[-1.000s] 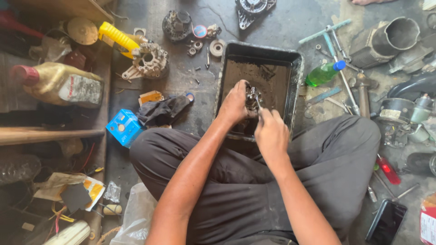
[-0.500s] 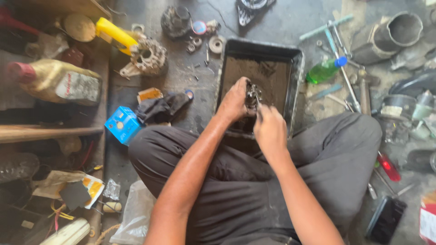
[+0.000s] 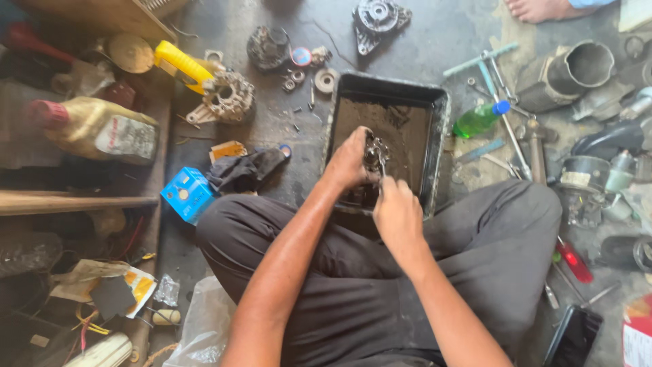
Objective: The person pours liquid from a green bottle onto a mechanical part held over a black tray, then uses a brush to scrub the part. The person continues scrubbing the part in the tray while occasionally rotating it.
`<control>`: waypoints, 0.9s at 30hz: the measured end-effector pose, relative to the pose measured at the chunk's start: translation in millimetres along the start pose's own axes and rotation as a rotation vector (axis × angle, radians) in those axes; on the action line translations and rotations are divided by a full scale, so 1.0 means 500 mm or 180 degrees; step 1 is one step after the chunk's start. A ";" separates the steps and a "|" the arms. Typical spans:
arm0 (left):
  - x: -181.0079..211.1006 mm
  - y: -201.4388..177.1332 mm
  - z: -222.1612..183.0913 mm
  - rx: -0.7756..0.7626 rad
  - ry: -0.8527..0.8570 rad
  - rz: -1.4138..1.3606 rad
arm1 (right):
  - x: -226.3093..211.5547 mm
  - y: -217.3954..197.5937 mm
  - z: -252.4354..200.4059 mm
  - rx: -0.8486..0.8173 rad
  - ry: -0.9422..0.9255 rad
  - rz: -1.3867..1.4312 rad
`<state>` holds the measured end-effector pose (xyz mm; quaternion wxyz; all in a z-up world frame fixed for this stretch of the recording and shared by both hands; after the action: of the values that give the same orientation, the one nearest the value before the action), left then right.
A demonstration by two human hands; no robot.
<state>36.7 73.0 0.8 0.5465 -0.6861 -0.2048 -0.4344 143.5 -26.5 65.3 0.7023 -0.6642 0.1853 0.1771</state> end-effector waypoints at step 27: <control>0.029 -0.035 -0.012 -0.1004 -0.0404 0.0958 | 0.196 -0.028 -0.017 -0.0354 0.1070 0.0636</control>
<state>29.0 70.3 23.0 0.4772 -0.8118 -0.0637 -0.3305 235.5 -35.6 28.4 0.6026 -0.7005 0.3548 0.1425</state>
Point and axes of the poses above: each hand's wrist, its own z-axis towards the middle knuckle, its own y-axis out of the palm, x = y × z, the point moved 6 cm from there along z, towards the middle knuckle, and after that the axes turned 7 degrees about -y, right-handed, at the moved point
